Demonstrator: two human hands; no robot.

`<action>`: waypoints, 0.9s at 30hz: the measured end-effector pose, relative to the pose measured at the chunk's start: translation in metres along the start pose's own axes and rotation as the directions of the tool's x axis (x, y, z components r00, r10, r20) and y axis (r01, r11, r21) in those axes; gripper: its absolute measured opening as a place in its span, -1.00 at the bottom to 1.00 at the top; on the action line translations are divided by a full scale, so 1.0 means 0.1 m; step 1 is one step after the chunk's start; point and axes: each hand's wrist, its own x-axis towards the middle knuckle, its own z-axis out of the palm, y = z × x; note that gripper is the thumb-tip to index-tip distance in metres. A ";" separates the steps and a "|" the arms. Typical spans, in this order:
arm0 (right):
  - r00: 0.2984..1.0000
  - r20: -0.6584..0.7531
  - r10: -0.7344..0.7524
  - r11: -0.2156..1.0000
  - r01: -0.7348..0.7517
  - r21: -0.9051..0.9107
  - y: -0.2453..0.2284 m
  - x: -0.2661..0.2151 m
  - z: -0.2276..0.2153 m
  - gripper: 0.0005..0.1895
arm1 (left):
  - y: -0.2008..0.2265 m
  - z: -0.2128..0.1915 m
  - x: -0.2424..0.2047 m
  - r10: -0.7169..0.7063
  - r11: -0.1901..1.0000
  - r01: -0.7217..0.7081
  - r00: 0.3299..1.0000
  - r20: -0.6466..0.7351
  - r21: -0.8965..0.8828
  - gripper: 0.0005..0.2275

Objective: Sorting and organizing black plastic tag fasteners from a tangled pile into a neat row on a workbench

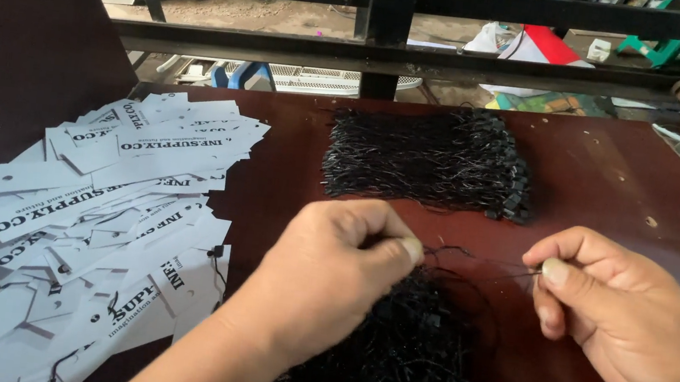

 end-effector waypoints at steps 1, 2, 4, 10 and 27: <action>1.000 0.009 0.012 0.999 -0.012 0.052 0.01 0.01 -0.02 -0.86 | -0.03 -0.01 0.01 0.015 0.994 -0.016 1.000 -0.014 -0.104 -0.85; 1.000 0.018 0.023 0.994 -0.025 0.103 0.01 0.02 -0.04 -0.83 | -0.07 -0.02 0.02 0.028 0.978 -0.034 0.999 -0.030 -0.206 -0.84; 0.998 0.024 0.065 0.985 -0.068 0.157 0.04 0.06 -0.10 -0.90 | -0.10 -0.01 -0.01 0.042 0.976 -0.045 0.999 -0.016 -0.211 -0.83; 0.987 -0.015 0.157 0.969 -0.151 0.194 -0.09 0.04 -0.05 -0.85 | -0.10 -0.01 -0.05 0.031 0.997 -0.032 0.999 -0.015 -0.071 -0.83; 0.972 -0.164 -0.171 0.984 0.161 -0.073 -0.17 -0.04 -0.05 -0.83 | -0.05 0.10 0.05 0.107 0.959 -0.078 0.990 -0.094 0.273 -0.80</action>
